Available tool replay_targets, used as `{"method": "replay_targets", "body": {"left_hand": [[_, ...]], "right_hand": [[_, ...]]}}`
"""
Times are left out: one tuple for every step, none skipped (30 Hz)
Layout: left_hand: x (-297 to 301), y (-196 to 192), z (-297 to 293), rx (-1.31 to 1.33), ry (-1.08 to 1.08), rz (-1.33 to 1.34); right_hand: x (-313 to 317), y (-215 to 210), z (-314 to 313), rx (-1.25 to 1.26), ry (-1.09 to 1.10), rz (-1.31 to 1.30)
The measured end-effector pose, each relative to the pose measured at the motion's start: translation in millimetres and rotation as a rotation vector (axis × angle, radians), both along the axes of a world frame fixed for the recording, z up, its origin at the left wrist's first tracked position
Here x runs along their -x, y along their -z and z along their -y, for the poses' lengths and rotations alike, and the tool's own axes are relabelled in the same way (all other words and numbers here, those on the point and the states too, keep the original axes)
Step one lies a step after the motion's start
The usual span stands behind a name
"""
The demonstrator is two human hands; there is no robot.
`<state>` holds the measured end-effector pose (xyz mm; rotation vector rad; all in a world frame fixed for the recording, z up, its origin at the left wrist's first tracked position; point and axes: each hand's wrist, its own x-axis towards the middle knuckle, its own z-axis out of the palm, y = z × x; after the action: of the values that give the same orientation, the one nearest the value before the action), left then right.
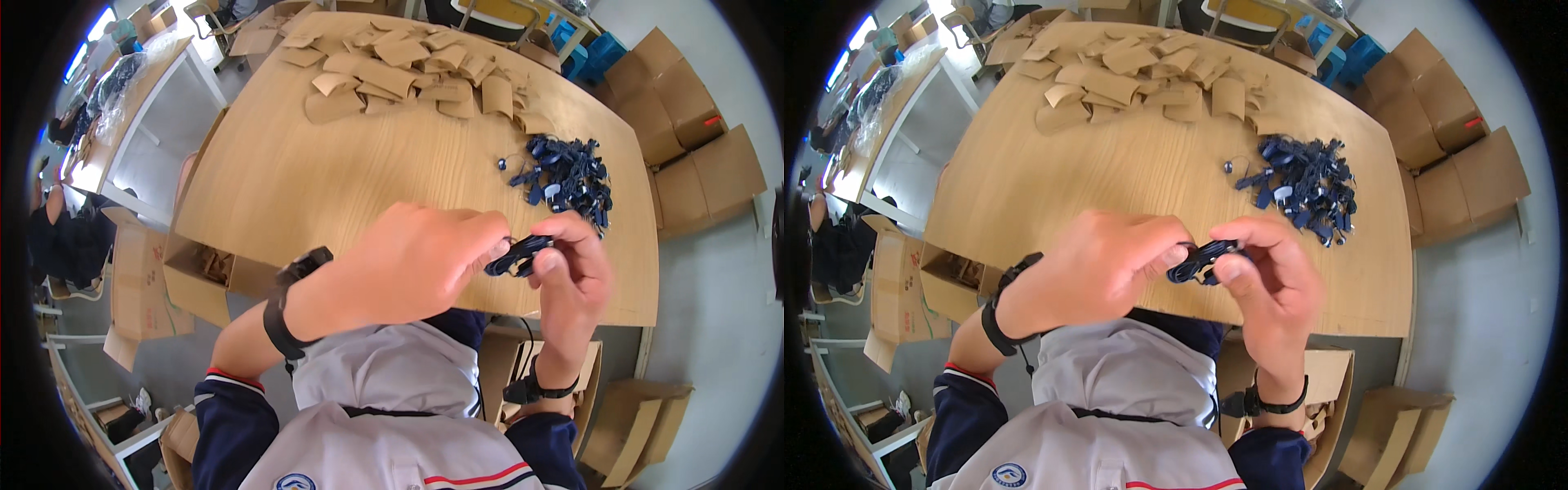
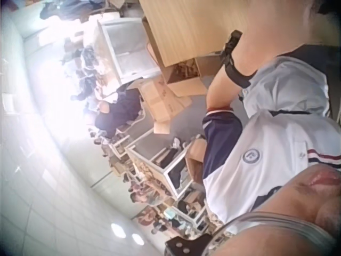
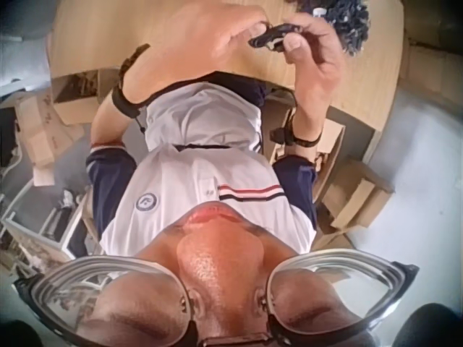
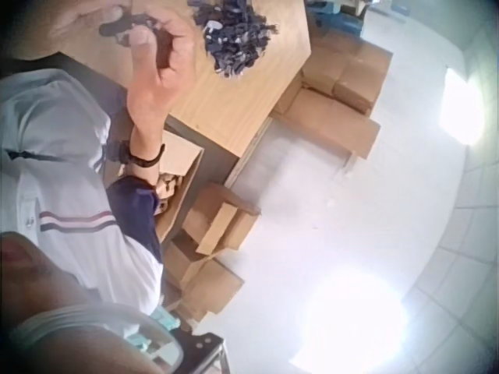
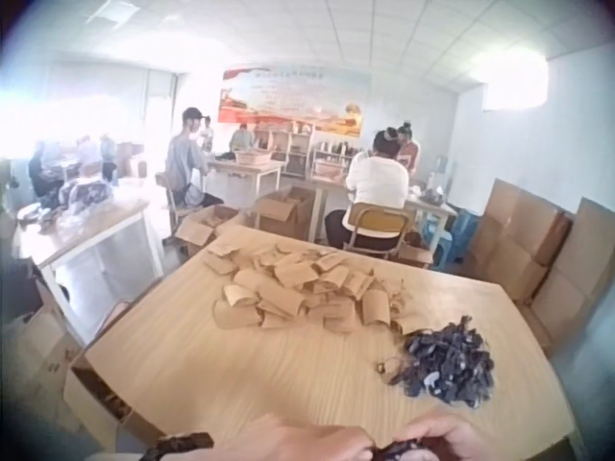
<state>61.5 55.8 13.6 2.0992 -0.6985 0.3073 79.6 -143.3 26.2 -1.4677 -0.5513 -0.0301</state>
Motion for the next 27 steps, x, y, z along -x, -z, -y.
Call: {"method": "replay_targets", "body": {"left_hand": [[1.3,1.1,4.6,-0.007,-0.074,0.036],[2.4,2.2,5.2,-0.024,-0.169,0.078],[1.8,1.6,7.1,-0.038,-0.180,0.101],[0.6,0.9,9.4,-0.050,-0.180,0.165],[1.1,1.1,12.1,-0.063,-0.182,0.226],[0.6,4.1,14.3,-0.081,-0.182,0.267],[1.5,3.3,14.7,-0.096,-0.197,0.285],[2.9,1.8,15.4,-0.146,-0.194,0.287],[2.8,0.2,15.5,-0.197,-0.192,0.288],[0.6,-1.1,15.3,-0.168,-0.175,0.259],[-0.6,-0.5,16.7,-0.183,-0.187,0.268],[-1.9,1.0,19.0,-0.150,-0.144,0.230],[-2.2,1.1,20.7,-0.117,-0.100,0.191],[-2.6,-0.7,20.9,-0.129,-0.112,0.199],[-2.8,-2.8,20.9,-0.070,-0.035,0.087],[-3.5,-5.5,20.1,-0.009,0.042,-0.027],[-6.0,-10.6,17.8,-0.018,0.033,-0.022],[-10.0,-19.0,14.7,-0.112,0.058,-0.222],[-14.5,-25.5,11.3,-0.203,0.083,-0.423],[-19.3,-25.2,7.6,-0.209,0.076,-0.423],[-25.6,-21.3,3.1,-0.060,0.125,-0.409],[-33.2,-18.0,-1.9,0.090,0.175,-0.393],[-47.7,-19.0,-6.8,-0.023,0.088,-0.384],[-67.6,-20.3,-11.5,-0.134,0.003,-0.375],[-92.0,-11.8,-17.3,-0.234,-0.101,-0.253],[-116.1,1.7,-26.2,-0.333,-0.219,-0.127],[-138.6,15.4,-31.6,-0.411,-0.319,-0.047]], "right_hand": [[1.2,-1.5,0.6,0.056,-0.011,-0.104],[-0.7,-0.1,-2.8,0.104,-0.043,-0.201],[-0.2,2.0,-2.1,0.088,-0.084,-0.262],[-2.2,4.4,-0.9,0.053,-0.087,-0.297],[-2.6,6.8,1.1,0.021,-0.094,-0.335],[-2.0,9.3,2.7,0.010,-0.111,-0.317],[-1.6,11.8,3.5,0.014,-0.086,-0.236],[-1.4,13.4,4.8,0.016,-0.055,-0.159],[-2.6,14.6,5.8,0.004,-0.068,-0.145],[-4.7,15.7,6.5,0.067,0.058,0.080],[-7.4,15.8,6.6,0.125,0.187,0.299],[-11.6,12.7,6.0,0.130,0.232,0.428],[-11.9,10.7,4.5,0.114,0.224,0.434],[-11.6,8.6,3.2,0.024,0.212,0.361],[-11.1,7.5,3.0,-0.063,0.198,0.287],[-13.3,7.4,8.6,0.012,0.192,0.336],[-15.4,3.1,11.9,0.001,0.185,0.341],[-16.0,-2.7,15.7,0.234,0.246,0.502],[-18.0,-5.2,19.5,0.472,0.308,0.659],[-21.8,-2.7,23.1,0.511,0.332,0.737],[-24.3,-3.1,23.7,0.504,0.330,0.737],[-26.2,-4.6,24.0,0.497,0.346,0.734],[-27.8,-4.9,25.1,0.496,0.362,0.730],[-30.9,-2.5,28.2,0.481,0.365,0.676],[-33.6,-3.7,33.0,0.486,0.366,0.671],[-37.8,-6.6,35.5,0.527,0.356,0.756],[-41.2,-8.8,37.0,0.569,0.345,0.840]]}}
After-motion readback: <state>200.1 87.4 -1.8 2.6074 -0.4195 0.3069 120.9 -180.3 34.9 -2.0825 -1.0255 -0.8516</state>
